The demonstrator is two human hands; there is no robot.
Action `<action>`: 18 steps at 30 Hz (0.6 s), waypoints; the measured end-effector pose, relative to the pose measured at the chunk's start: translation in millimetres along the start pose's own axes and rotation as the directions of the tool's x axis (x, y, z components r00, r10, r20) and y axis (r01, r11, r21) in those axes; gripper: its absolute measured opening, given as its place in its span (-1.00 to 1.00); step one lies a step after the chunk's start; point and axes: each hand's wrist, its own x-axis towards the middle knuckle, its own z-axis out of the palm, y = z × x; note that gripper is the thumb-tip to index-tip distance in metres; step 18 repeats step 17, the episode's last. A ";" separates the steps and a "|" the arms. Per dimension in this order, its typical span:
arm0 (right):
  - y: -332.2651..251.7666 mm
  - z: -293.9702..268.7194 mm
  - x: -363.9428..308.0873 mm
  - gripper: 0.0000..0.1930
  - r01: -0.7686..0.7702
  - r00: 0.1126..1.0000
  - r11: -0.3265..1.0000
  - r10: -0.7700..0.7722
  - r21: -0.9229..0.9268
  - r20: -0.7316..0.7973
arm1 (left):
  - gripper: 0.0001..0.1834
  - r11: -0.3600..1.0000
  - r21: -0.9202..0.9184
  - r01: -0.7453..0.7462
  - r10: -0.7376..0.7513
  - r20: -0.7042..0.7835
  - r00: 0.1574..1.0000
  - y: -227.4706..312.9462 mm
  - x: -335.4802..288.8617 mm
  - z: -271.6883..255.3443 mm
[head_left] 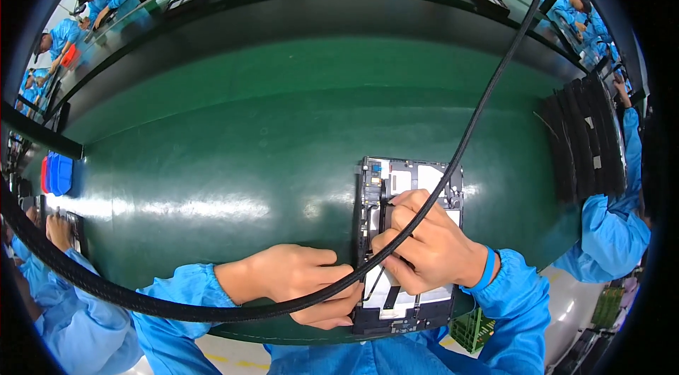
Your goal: Installing internal components and connecting ribbon cables during the assembly of tablet computers.
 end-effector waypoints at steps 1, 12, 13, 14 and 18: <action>0.5 -0.8 -0.2 -0.79 -0.002 1.000 1.000 0.002 0.003 0.009 | -0.64 1.000 -0.007 0.000 0.000 -0.013 1.000 -0.7 0.6 0.5; 6.6 5.5 0.0 -0.69 0.024 0.998 1.000 -0.025 -0.013 -0.058 | -0.65 0.996 0.042 -0.081 0.081 -0.008 0.997 -20.1 2.0 5.9; 5.8 5.8 0.7 -0.68 0.024 0.997 1.000 -0.025 -0.014 -0.067 | -0.66 0.993 0.043 -0.114 0.115 -0.029 0.993 -20.7 2.2 6.1; 5.4 5.0 1.1 -0.68 0.023 0.997 1.000 -0.024 -0.014 -0.069 | -0.66 0.992 0.042 -0.115 0.116 -0.027 0.993 -21.0 1.8 5.9; 7.0 4.5 1.6 -0.67 0.021 0.998 1.000 -0.022 -0.019 -0.062 | -0.65 0.991 0.062 -0.121 0.122 -0.019 0.992 -22.0 -0.7 5.2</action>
